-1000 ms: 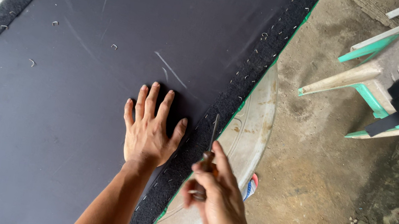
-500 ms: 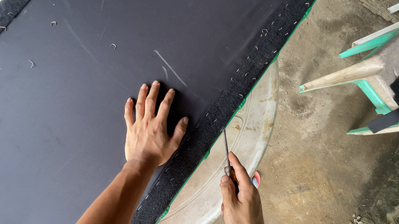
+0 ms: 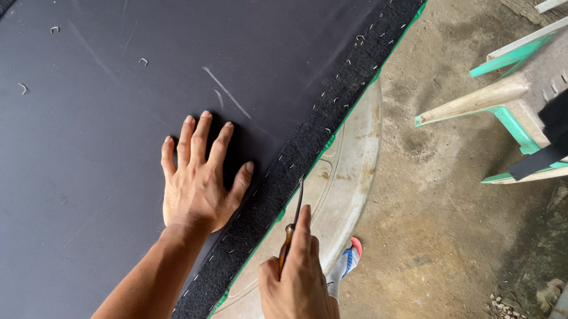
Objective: The person uses a metal staple remover to pull out staples along the edge of a black fabric-covered board. The person works methodically along one side, removing staples one by one while holding the board steady with the other hand.
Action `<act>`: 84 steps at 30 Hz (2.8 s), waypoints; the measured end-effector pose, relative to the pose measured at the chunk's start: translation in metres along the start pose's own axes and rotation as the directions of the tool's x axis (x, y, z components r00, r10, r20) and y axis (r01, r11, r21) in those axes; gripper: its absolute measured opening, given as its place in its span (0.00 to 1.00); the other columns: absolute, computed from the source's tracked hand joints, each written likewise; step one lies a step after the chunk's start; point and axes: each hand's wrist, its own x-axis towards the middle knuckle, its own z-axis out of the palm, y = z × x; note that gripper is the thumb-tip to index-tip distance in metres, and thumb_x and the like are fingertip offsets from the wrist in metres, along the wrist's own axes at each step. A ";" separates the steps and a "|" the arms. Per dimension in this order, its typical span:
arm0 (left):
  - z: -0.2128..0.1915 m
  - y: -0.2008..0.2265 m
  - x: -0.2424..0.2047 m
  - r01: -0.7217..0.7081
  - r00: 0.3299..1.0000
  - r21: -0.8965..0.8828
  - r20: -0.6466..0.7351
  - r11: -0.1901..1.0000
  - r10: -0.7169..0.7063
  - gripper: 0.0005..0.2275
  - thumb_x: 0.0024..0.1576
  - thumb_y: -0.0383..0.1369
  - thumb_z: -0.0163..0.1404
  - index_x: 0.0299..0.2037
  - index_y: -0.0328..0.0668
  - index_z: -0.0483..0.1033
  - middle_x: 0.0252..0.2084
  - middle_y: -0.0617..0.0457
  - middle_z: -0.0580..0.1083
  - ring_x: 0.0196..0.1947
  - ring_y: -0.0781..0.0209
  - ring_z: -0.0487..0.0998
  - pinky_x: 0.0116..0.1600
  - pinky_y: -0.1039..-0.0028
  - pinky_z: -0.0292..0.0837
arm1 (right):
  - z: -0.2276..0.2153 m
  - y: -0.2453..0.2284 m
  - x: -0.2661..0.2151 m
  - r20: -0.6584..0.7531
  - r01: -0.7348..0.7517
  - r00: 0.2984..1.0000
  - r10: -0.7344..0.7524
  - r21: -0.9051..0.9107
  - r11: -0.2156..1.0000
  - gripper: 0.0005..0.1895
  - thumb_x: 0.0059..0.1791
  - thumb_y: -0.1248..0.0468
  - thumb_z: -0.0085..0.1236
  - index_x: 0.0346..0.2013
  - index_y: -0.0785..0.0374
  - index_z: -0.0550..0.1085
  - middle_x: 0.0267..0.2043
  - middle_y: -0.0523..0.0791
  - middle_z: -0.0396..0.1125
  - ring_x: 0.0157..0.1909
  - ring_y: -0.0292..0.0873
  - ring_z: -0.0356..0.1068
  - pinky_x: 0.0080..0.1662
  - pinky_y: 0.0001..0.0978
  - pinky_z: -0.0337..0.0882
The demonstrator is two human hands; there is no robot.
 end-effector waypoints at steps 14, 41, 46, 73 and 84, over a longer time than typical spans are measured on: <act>0.002 0.000 0.001 0.010 1.000 0.011 0.026 1.000 -0.010 0.31 0.59 0.54 0.42 0.70 0.49 0.60 0.75 0.42 0.53 0.76 0.44 0.45 0.74 0.43 0.34 | -0.011 0.015 0.002 -0.006 0.047 0.999 -0.047 0.124 0.991 0.41 0.52 0.62 0.39 0.77 0.63 0.37 0.28 0.51 0.68 0.23 0.43 0.68 0.29 0.42 0.70; -0.005 -0.004 0.000 -0.018 0.999 -0.104 0.029 0.994 0.021 0.30 0.60 0.52 0.42 0.70 0.44 0.60 0.75 0.39 0.52 0.76 0.41 0.44 0.72 0.41 0.34 | -0.078 -0.016 0.026 0.069 -0.235 0.958 0.278 -0.368 0.900 0.26 0.59 0.52 0.35 0.74 0.45 0.54 0.17 0.40 0.58 0.16 0.34 0.51 0.20 0.28 0.56; -0.008 -0.005 0.004 0.000 0.999 -0.115 0.040 0.993 0.005 0.31 0.59 0.52 0.42 0.70 0.45 0.60 0.75 0.40 0.51 0.76 0.41 0.45 0.72 0.41 0.35 | -0.038 -0.030 0.008 0.130 -0.193 0.979 0.156 0.351 0.917 0.36 0.54 0.58 0.37 0.78 0.49 0.43 0.24 0.43 0.64 0.16 0.35 0.58 0.19 0.28 0.65; -0.002 -0.005 0.003 -0.014 0.999 -0.056 0.044 0.998 0.017 0.30 0.61 0.54 0.38 0.70 0.46 0.60 0.75 0.40 0.51 0.76 0.43 0.43 0.73 0.42 0.33 | -0.024 -0.004 0.012 0.059 -0.168 0.985 0.160 0.500 0.849 0.32 0.56 0.64 0.39 0.76 0.51 0.50 0.22 0.40 0.55 0.14 0.31 0.52 0.17 0.25 0.58; -0.006 -0.002 0.003 -0.014 0.999 -0.050 0.036 0.999 0.016 0.30 0.62 0.53 0.39 0.70 0.46 0.60 0.75 0.40 0.51 0.77 0.42 0.43 0.73 0.43 0.33 | -0.017 0.006 0.020 -0.031 -0.074 0.995 0.090 0.344 0.936 0.34 0.55 0.65 0.41 0.76 0.54 0.49 0.26 0.39 0.59 0.22 0.30 0.56 0.25 0.24 0.64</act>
